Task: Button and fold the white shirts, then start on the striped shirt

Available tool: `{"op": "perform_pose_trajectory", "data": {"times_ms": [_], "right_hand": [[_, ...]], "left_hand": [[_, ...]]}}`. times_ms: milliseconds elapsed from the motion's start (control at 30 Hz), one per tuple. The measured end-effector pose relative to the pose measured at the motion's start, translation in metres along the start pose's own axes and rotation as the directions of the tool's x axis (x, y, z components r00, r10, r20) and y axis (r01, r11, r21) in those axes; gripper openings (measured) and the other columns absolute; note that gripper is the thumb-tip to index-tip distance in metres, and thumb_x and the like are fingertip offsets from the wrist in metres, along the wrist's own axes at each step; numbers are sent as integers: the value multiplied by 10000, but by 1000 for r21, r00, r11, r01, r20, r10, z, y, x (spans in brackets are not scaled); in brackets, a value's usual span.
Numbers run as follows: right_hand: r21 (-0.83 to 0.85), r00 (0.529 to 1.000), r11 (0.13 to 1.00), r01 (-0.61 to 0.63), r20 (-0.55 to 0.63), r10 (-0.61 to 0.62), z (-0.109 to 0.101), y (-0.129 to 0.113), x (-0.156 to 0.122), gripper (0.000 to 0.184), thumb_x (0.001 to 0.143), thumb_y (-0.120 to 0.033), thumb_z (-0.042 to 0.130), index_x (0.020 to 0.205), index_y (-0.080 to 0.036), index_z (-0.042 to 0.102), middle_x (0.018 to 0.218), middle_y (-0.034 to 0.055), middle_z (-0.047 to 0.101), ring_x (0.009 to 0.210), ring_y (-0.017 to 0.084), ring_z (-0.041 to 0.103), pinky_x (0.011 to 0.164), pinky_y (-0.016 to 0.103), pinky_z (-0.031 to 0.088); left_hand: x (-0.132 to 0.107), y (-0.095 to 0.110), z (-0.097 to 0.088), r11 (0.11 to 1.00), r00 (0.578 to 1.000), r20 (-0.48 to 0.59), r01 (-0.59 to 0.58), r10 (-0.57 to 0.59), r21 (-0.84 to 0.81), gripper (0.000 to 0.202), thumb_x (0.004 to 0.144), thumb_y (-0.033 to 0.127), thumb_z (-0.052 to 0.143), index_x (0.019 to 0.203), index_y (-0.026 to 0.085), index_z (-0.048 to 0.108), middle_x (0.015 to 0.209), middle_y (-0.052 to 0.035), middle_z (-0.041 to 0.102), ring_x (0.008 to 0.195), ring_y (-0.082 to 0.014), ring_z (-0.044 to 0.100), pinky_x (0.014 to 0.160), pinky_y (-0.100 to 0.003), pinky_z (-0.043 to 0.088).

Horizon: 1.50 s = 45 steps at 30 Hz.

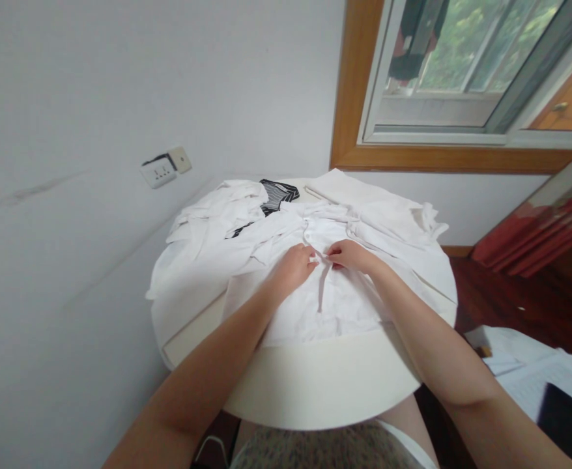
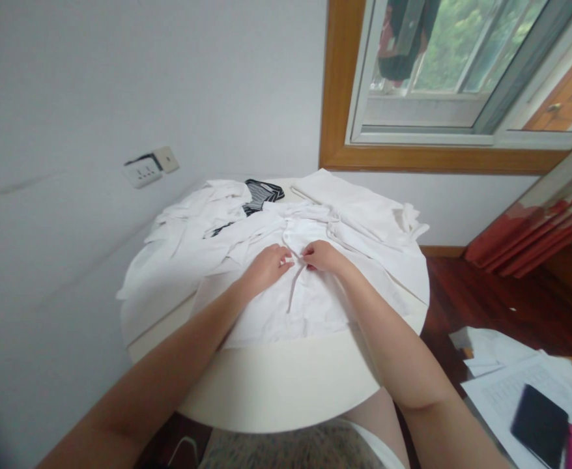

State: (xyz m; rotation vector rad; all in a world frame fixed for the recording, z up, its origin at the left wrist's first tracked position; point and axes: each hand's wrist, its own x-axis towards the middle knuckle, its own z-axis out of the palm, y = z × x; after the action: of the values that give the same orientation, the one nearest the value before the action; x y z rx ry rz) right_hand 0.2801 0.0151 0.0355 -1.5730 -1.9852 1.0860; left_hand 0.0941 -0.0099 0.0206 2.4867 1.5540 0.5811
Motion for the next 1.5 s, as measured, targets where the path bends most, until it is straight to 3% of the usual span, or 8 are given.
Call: {"op": "perform_pose_trajectory", "data": {"times_ms": [200,433,633,933,1100,1267,1500], "right_hand": [[300,998,953,41,-65,-22,-3,-6,-2,124,793,-130,618,673,-153,641,532,-29,593,486,86,540,499,172,443],[464,991,880,-103,119,53,15,-8,-1,215,799,-47,609,614,-154,592,516,-18,605,502,90,589,575,188,526],[479,984,870,-121,170,44,14,-2,2,195,784,-85,691,610,-142,623,559,7,655,533,88,610,609,183,537],[486,992,871,-71,125,11,16,1,4,169,772,-94,704,626,-143,632,544,2,640,525,95,609,584,195,543],[472,993,879,-63,117,8,17,0,4,151,758,-117,709,625,-145,644,538,-4,636,513,87,593,569,182,537],[434,995,900,-33,95,-10,19,0,5,148,760,-113,706,628,-153,652,531,-14,633,495,81,581,541,168,521],[513,977,856,-60,204,-54,10,6,5,63,812,-127,678,755,-129,704,699,20,699,632,88,645,608,173,552]], "left_hand": [[3,-8,10,998,999,-25,18,-20,-59,90,852,220,624,898,161,673,911,-70,653,847,-184,631,804,-291,496],[6,-12,8,993,999,-23,33,-36,-115,71,827,190,620,829,151,679,856,-65,655,781,-168,629,739,-265,489],[7,-11,0,988,997,-4,82,-83,-131,112,819,207,626,770,148,707,814,-61,670,745,-162,618,708,-251,474],[11,-21,0,940,985,108,158,-131,-302,177,819,236,603,819,143,754,799,-49,731,717,-150,633,669,-234,452],[13,-24,5,939,989,103,137,-110,-315,197,831,256,596,802,145,757,761,-45,725,697,-147,631,655,-233,460],[15,-27,9,951,992,67,122,-107,-284,165,816,217,618,804,158,772,825,-64,734,787,-159,658,735,-237,492],[13,-27,8,946,989,107,126,-98,-299,203,822,200,581,813,160,779,787,-56,739,754,-154,657,742,-238,491]]}}
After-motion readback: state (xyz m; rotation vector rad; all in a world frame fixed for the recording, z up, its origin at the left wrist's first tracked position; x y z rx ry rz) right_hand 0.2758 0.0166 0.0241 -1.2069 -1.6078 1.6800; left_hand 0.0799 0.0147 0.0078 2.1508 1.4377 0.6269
